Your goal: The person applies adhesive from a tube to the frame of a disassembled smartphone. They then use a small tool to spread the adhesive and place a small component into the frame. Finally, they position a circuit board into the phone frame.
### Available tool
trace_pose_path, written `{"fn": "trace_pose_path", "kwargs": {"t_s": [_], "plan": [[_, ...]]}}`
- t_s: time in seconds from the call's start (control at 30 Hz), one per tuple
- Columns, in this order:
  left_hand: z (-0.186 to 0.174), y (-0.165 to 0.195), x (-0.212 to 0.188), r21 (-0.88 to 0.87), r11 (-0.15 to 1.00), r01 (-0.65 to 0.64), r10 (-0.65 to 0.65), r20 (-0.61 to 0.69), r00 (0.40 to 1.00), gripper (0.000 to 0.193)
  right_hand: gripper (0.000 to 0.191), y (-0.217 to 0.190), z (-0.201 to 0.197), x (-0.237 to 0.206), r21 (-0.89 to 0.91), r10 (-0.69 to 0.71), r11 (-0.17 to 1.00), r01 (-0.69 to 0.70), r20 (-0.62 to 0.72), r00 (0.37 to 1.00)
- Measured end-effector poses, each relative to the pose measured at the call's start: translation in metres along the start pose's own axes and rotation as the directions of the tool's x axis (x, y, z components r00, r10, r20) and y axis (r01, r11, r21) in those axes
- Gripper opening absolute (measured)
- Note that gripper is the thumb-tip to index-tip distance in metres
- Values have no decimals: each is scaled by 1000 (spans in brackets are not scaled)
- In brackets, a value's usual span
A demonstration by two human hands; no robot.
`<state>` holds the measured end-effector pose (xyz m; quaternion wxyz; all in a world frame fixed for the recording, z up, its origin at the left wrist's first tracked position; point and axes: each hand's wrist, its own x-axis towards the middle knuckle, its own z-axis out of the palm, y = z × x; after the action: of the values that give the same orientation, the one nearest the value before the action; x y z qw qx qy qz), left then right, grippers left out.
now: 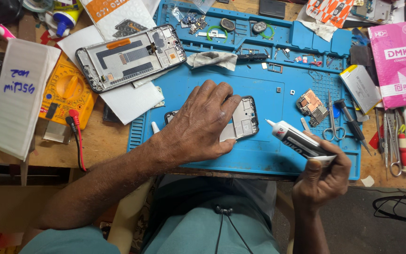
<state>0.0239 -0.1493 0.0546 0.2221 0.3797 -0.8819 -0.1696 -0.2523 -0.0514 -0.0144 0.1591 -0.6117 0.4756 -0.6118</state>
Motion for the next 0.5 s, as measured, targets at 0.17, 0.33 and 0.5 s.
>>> {"fn": "trace_pose_path", "kwargs": {"t_s": [0.17, 0.33, 0.5], "plan": [[1, -1, -1, -31, 999, 7, -7, 4, 1000, 75, 43, -3, -3, 1, 8, 44, 999, -44, 8, 999], [0, -3, -3, -54, 998, 16, -17, -8, 1000, 76, 42, -6, 5, -4, -111, -14, 993, 27, 118, 993], [0, -5, -5, -64, 997, 32, -32, 0, 999, 78, 39, -8, 8, -4, -170, -63, 981, 92, 169, 984]]}}
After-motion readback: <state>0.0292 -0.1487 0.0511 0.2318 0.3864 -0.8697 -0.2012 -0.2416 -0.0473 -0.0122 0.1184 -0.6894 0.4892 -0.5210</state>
